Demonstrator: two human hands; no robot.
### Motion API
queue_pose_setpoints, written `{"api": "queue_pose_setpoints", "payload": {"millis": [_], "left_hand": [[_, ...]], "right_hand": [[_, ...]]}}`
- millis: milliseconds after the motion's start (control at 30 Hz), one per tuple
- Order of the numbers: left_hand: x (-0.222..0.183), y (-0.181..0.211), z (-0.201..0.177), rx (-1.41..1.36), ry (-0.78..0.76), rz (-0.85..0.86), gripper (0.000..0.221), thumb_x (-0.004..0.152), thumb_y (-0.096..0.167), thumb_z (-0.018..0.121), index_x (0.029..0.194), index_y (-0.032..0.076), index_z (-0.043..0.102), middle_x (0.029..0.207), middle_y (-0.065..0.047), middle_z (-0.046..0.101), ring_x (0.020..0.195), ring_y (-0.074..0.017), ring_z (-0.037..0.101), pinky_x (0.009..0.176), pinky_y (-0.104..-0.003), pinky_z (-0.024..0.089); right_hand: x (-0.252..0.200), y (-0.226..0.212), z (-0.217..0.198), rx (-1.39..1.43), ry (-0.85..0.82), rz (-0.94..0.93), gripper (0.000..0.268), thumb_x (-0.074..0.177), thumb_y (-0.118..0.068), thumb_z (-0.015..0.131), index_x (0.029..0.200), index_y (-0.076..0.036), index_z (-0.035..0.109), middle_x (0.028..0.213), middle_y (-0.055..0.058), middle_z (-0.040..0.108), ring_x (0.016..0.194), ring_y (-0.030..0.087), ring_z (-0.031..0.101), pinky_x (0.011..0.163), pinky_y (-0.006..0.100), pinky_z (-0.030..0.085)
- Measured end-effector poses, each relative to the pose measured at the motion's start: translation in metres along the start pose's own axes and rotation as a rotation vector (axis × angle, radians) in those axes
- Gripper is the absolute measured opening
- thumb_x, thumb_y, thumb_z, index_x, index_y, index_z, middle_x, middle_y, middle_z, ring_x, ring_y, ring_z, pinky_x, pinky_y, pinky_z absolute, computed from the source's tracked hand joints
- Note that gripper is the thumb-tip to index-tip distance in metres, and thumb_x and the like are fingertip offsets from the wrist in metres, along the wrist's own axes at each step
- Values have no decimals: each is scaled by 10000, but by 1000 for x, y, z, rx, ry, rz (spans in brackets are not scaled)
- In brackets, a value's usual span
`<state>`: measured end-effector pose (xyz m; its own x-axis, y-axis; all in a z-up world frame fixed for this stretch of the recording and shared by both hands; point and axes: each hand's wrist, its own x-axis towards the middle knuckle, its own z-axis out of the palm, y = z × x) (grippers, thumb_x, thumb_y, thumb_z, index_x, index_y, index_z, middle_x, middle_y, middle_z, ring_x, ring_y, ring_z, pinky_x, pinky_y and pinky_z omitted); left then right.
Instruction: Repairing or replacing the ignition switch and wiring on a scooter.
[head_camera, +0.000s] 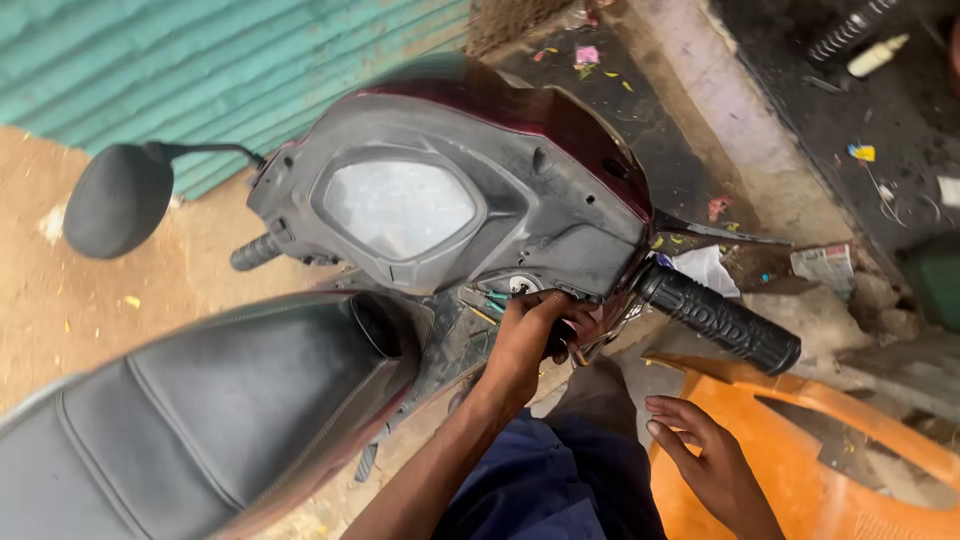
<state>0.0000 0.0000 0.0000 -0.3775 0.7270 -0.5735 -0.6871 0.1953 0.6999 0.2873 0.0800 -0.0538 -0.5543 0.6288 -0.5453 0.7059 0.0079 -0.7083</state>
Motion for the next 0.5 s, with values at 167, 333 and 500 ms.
{"api": "queue_pose_setpoints", "payload": {"millis": [167,333,500], "left_hand": [[3,-13,-11,-76,-65,-110,267,924,156,550,970,-37,728,801,-105,698,534,-145,561,469,-278,394],[-3,-26,-20,-92,-63,-41,225,889,121,575,1021,-4,708,861,-90,718,564,-136,581,493,-266,417],[-17,-35,-32,189,-101,503,331,947,86,597,1246,5,716,910,-50,706,717,-63,613,639,-229,517]], "right_hand": [[-42,-82,37,39,219,-99,378,888,-145,720,1256,-68,680,964,54,788,859,138,740,779,300,589],[-32,-159,60,-79,418,-327,503,880,-108,736,1368,-87,616,773,49,724,637,130,651,626,298,542],[-14,-179,74,-548,658,-662,623,886,-124,732,1477,-101,534,834,110,706,648,263,670,648,398,536]]}}
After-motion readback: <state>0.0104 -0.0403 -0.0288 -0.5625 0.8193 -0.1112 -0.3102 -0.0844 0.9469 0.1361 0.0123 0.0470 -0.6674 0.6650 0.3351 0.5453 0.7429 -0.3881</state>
